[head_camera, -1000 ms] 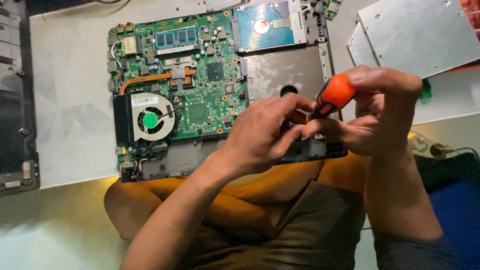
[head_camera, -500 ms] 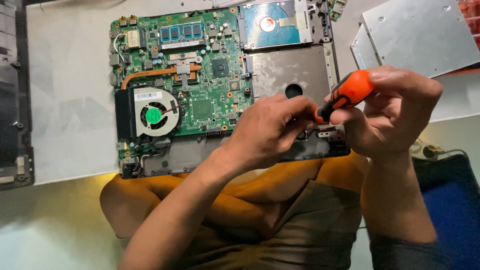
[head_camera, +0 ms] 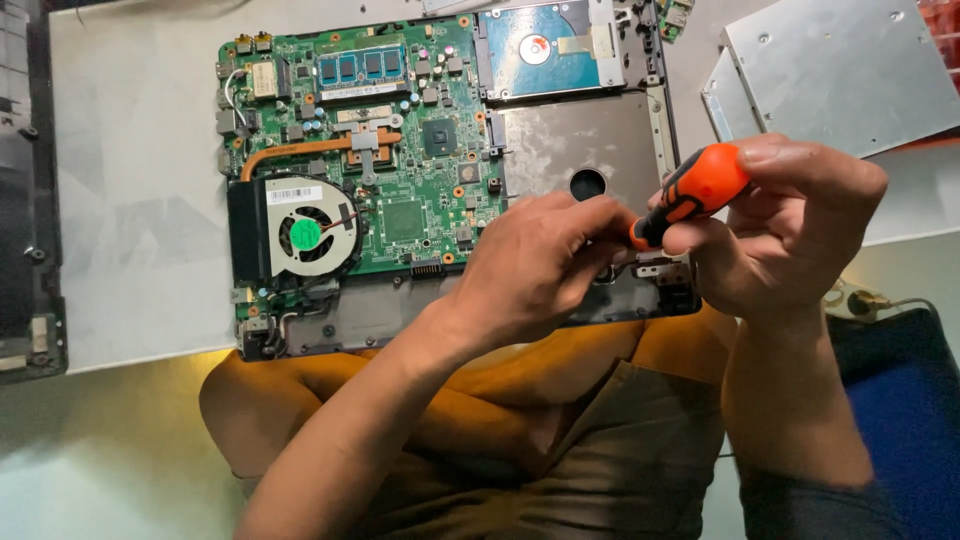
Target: The person brushes the internal components of a laptop, removes the RAM and hard drive by hand, and then uses a screwdriver to detach the cooling fan and various screws from the motherboard.
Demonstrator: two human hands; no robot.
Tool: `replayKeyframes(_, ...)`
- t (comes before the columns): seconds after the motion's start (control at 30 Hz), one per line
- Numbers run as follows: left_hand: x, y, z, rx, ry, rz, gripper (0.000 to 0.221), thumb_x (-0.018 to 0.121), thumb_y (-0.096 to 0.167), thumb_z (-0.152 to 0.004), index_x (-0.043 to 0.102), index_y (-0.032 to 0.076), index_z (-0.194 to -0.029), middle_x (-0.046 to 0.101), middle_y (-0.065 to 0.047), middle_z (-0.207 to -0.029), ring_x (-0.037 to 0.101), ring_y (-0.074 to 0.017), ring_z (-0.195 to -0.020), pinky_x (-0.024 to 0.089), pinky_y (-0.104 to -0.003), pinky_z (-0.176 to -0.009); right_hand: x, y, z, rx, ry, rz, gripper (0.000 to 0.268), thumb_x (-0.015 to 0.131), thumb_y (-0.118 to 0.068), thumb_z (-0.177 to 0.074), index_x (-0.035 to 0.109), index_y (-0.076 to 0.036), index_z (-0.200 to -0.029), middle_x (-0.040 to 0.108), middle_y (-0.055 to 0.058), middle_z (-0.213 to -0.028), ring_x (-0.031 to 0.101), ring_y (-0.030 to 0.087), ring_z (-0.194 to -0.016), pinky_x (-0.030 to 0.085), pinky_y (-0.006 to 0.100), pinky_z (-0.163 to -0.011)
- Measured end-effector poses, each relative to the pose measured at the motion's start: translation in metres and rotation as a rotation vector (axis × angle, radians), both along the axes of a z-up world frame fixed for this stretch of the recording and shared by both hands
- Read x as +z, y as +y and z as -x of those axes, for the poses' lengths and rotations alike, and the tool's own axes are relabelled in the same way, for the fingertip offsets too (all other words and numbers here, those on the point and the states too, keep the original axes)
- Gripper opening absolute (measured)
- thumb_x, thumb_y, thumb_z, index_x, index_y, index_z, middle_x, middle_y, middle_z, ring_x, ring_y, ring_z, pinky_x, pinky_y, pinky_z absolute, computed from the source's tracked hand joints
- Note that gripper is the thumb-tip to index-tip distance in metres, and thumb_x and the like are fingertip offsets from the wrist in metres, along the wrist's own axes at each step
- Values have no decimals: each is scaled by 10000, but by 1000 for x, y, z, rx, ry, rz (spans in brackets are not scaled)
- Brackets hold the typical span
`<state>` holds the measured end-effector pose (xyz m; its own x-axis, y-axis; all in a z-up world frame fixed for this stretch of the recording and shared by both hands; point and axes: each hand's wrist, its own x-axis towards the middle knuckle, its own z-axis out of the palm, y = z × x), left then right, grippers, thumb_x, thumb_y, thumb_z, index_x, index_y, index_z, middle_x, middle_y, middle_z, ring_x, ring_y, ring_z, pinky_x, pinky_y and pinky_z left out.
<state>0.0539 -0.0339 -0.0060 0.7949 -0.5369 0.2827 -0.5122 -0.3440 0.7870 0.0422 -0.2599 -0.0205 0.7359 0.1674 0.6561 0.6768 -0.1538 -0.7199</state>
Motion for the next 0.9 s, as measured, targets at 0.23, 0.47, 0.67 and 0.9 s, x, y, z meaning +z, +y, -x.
replayKeyframes(0.23,0,0,1,1,-13,15,148,729,178,-939,676,175,-1077,696,-47,-885,665,-291,-883,512,-429,-762,8,-3,-7,98,-18,22,527,735,-218,-983,374,-115,-1353,653,179,-1029,767,273,-918,649,343,-762)
replayKeyframes(0.47,0,1,2,-8,-19,1,130,748,166,-927,679,171,-1038,713,-45,-888,661,-288,-863,508,-428,-757,32,3,-1,166,101,65,398,557,-325,-1077,365,-83,-1329,679,202,-1131,755,270,-949,675,360,-805)
replayKeyframes(0.67,19,19,11,79,31,170,240,661,41,-1023,634,75,-1260,721,-106,-1110,715,-245,-993,579,-350,-879,39,5,-6,117,-41,139,404,586,-381,-1037,441,-122,-1311,572,231,-1151,699,254,-954,654,322,-790)
replayKeyframes(0.9,31,43,41,209,-72,109,300,684,10,-1021,589,14,-1306,720,-105,-1131,695,-237,-994,558,-344,-897,37,-6,5,75,83,62,254,608,-350,-1178,557,-161,-1340,659,146,-1206,704,196,-1024,676,301,-946)
